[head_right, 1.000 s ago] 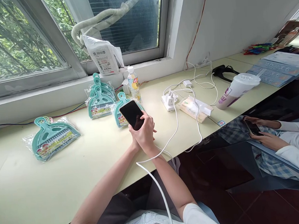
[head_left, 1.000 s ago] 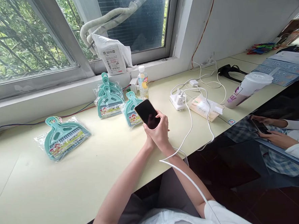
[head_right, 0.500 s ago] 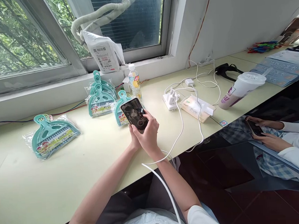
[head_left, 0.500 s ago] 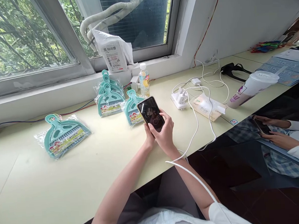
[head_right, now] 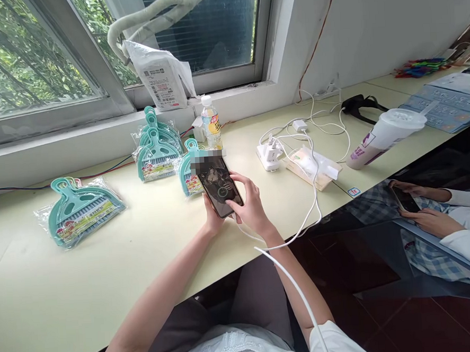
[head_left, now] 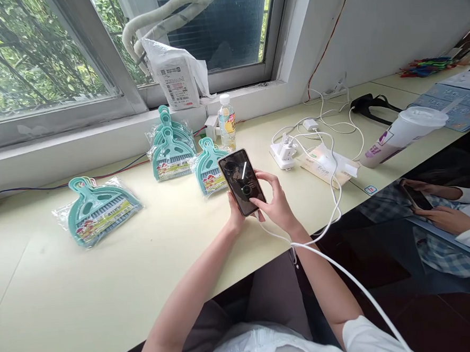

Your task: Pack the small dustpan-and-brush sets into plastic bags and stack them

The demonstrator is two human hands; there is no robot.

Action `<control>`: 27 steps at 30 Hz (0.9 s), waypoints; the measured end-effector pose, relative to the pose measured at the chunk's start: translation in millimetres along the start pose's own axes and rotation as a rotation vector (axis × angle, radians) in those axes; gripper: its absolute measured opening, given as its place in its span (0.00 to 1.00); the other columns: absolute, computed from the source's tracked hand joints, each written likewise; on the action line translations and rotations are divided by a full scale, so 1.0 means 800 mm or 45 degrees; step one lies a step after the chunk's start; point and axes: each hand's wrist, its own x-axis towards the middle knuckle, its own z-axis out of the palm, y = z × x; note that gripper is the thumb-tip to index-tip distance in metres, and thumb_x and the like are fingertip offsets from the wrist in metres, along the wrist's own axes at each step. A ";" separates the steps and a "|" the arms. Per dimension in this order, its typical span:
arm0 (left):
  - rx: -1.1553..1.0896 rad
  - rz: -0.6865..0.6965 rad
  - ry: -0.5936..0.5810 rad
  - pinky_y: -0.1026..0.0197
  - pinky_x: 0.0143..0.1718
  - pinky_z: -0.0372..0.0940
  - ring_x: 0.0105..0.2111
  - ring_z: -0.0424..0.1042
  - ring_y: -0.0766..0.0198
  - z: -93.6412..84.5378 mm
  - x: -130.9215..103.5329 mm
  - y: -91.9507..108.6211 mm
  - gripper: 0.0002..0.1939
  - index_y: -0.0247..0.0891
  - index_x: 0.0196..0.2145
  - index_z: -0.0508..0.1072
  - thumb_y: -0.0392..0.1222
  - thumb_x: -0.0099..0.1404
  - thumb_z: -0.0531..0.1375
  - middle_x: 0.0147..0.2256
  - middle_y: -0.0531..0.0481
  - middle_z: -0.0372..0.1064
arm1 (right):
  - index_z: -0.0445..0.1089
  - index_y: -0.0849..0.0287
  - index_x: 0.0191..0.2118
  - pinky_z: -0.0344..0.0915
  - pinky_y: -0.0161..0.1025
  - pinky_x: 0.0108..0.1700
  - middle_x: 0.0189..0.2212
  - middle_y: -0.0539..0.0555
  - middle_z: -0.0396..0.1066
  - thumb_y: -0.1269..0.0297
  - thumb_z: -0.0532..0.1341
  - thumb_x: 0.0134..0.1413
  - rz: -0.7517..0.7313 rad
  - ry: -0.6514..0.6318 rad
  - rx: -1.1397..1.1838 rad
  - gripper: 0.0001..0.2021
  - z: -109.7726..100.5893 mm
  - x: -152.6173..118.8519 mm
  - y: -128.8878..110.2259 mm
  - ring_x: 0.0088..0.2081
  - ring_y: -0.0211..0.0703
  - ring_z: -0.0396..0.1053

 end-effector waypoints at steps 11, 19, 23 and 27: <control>0.233 -0.029 -0.242 0.57 0.23 0.66 0.20 0.73 0.57 -0.003 -0.002 -0.007 0.52 0.31 0.56 0.65 0.75 0.59 0.28 0.35 0.36 0.76 | 0.64 0.53 0.46 0.66 0.45 0.51 0.43 0.54 0.71 0.57 0.56 0.61 0.095 0.309 0.196 0.10 0.003 0.026 0.008 0.46 0.44 0.70; 0.359 -0.007 -0.255 0.57 0.23 0.65 0.21 0.74 0.55 0.000 -0.001 -0.003 0.56 0.30 0.60 0.61 0.76 0.56 0.26 0.38 0.34 0.76 | 0.62 0.53 0.50 0.66 0.45 0.52 0.48 0.56 0.70 0.54 0.55 0.61 0.168 0.206 0.223 0.14 0.001 0.017 0.012 0.51 0.45 0.69; 0.393 -0.025 -0.240 0.57 0.23 0.66 0.24 0.76 0.53 0.001 -0.002 -0.002 0.58 0.31 0.63 0.57 0.77 0.54 0.26 0.40 0.33 0.76 | 0.61 0.53 0.50 0.66 0.46 0.53 0.48 0.56 0.69 0.53 0.55 0.61 0.165 0.200 0.211 0.15 0.001 0.017 0.010 0.51 0.45 0.69; 0.376 -0.023 -0.230 0.56 0.23 0.67 0.24 0.76 0.52 0.002 -0.002 -0.002 0.58 0.30 0.64 0.56 0.77 0.55 0.26 0.40 0.33 0.76 | 0.61 0.53 0.49 0.66 0.46 0.53 0.48 0.56 0.69 0.53 0.55 0.61 0.163 0.208 0.202 0.15 0.002 0.017 0.010 0.51 0.45 0.69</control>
